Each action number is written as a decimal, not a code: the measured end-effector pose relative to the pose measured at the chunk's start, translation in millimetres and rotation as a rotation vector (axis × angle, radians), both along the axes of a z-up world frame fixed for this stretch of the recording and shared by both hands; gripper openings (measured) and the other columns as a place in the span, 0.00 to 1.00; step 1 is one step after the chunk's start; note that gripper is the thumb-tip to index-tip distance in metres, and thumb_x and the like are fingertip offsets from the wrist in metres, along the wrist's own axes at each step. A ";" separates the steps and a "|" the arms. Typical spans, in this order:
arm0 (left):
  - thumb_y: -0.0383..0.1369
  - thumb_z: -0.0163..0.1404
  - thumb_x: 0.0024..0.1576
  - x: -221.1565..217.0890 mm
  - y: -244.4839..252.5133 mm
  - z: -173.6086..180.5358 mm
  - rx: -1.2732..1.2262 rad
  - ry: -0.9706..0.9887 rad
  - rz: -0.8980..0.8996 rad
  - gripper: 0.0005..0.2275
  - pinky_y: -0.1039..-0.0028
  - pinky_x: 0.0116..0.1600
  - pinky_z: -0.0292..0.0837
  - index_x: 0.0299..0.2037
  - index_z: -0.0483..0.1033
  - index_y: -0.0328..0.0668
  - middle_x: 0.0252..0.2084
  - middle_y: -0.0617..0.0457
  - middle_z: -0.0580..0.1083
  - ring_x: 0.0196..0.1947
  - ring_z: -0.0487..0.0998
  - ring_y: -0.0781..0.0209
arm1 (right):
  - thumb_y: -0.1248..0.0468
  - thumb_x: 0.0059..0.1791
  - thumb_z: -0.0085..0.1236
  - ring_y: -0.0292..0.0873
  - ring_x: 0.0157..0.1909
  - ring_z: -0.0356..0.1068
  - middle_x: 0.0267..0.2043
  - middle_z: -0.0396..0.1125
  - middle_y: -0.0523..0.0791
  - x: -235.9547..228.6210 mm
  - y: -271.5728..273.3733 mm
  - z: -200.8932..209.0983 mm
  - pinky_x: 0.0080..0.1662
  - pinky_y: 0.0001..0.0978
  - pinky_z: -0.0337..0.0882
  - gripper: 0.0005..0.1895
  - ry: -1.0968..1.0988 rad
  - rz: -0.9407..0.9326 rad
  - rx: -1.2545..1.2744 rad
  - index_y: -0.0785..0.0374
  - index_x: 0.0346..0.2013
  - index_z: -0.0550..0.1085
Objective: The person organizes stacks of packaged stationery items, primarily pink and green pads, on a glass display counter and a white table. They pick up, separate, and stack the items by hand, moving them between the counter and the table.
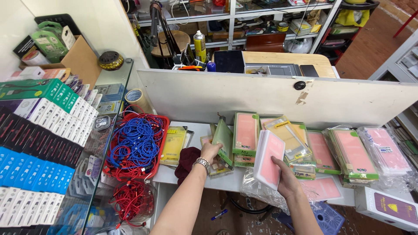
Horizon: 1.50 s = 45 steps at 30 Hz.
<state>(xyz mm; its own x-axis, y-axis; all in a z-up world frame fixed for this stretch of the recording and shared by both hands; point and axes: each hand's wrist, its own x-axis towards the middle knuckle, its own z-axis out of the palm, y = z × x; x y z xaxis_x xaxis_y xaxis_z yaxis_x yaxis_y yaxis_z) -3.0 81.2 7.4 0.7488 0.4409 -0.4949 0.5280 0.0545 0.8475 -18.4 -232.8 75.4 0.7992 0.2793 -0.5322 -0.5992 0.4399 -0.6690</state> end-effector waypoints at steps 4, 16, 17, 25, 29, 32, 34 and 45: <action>0.33 0.57 0.53 -15.8 1.5 15.4 0.065 -0.014 0.021 0.17 0.63 0.44 0.82 0.50 0.78 0.30 0.45 0.39 0.80 0.41 0.84 0.50 | 0.57 0.48 0.60 0.47 0.49 0.75 0.50 0.72 0.51 2.2 2.6 -4.0 0.50 0.42 0.77 0.28 -0.003 0.021 0.001 0.69 0.59 0.67; 0.37 0.53 0.57 -29.6 32.7 -8.3 -0.408 -0.103 0.074 0.21 0.55 0.48 0.82 0.55 0.73 0.26 0.48 0.40 0.78 0.46 0.83 0.42 | 0.57 0.48 0.60 0.45 0.49 0.74 0.50 0.72 0.48 6.8 18.2 -4.3 0.51 0.41 0.76 0.28 -0.009 0.071 0.034 0.66 0.60 0.68; 0.37 0.53 0.58 -29.9 35.7 -15.5 -0.475 -0.096 0.069 0.22 0.55 0.50 0.82 0.57 0.71 0.26 0.50 0.39 0.77 0.48 0.82 0.41 | 0.57 0.48 0.60 0.45 0.49 0.74 0.50 0.72 0.48 6.4 17.6 -2.6 0.51 0.41 0.76 0.28 -0.015 0.067 0.040 0.66 0.60 0.68; 0.42 0.59 0.53 -55.4 29.3 -51.7 0.142 0.083 -0.009 0.32 0.58 0.65 0.72 0.63 0.67 0.27 0.62 0.33 0.74 0.61 0.77 0.43 | 0.54 0.49 0.60 0.44 0.51 0.74 0.52 0.72 0.46 10.6 -19.3 -15.0 0.52 0.40 0.75 0.29 -0.046 -0.083 0.127 0.63 0.61 0.68; 0.41 0.61 0.52 -53.3 1.1 -11.8 0.566 0.154 0.073 0.34 0.56 0.67 0.59 0.68 0.62 0.37 0.62 0.33 0.67 0.64 0.66 0.38 | 0.55 0.50 0.60 0.44 0.54 0.73 0.55 0.72 0.46 19.7 -57.9 -24.4 0.54 0.40 0.74 0.28 -0.091 -0.178 0.095 0.62 0.62 0.69; 0.39 0.58 0.52 -46.9 -31.3 23.7 0.733 -0.084 0.101 0.27 0.58 0.61 0.63 0.61 0.70 0.41 0.56 0.39 0.73 0.59 0.71 0.44 | 0.54 0.51 0.59 0.44 0.54 0.73 0.55 0.72 0.46 18.4 -85.6 -25.4 0.55 0.41 0.73 0.27 -0.105 -0.245 0.126 0.62 0.62 0.69; 0.39 0.52 0.56 -38.3 -49.3 40.9 0.651 -0.307 0.030 0.16 0.64 0.60 0.71 0.50 0.78 0.40 0.47 0.45 0.81 0.52 0.80 0.53 | 0.55 0.51 0.58 0.43 0.55 0.73 0.56 0.72 0.45 13.4 -103.4 -23.0 0.56 0.41 0.73 0.26 -0.127 -0.292 0.167 0.62 0.62 0.69; 0.38 0.59 0.53 -47.6 -122.0 -28.5 0.499 0.079 -0.579 0.13 0.67 0.39 0.80 0.35 0.84 0.33 0.25 0.45 0.80 0.25 0.82 0.55 | 0.56 0.53 0.56 0.43 0.56 0.72 0.57 0.71 0.45 -20.1 -169.3 -26.0 0.56 0.40 0.72 0.26 -0.158 -0.421 0.188 0.62 0.64 0.67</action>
<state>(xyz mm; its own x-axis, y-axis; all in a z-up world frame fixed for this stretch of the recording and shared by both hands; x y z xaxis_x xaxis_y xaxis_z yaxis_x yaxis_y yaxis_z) -50.6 -40.8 -21.1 0.8990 0.1740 -0.4020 0.4157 -0.6281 0.6578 -38.5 -402.1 49.4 0.9303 -0.0065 -0.3666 -0.2405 0.7440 -0.6234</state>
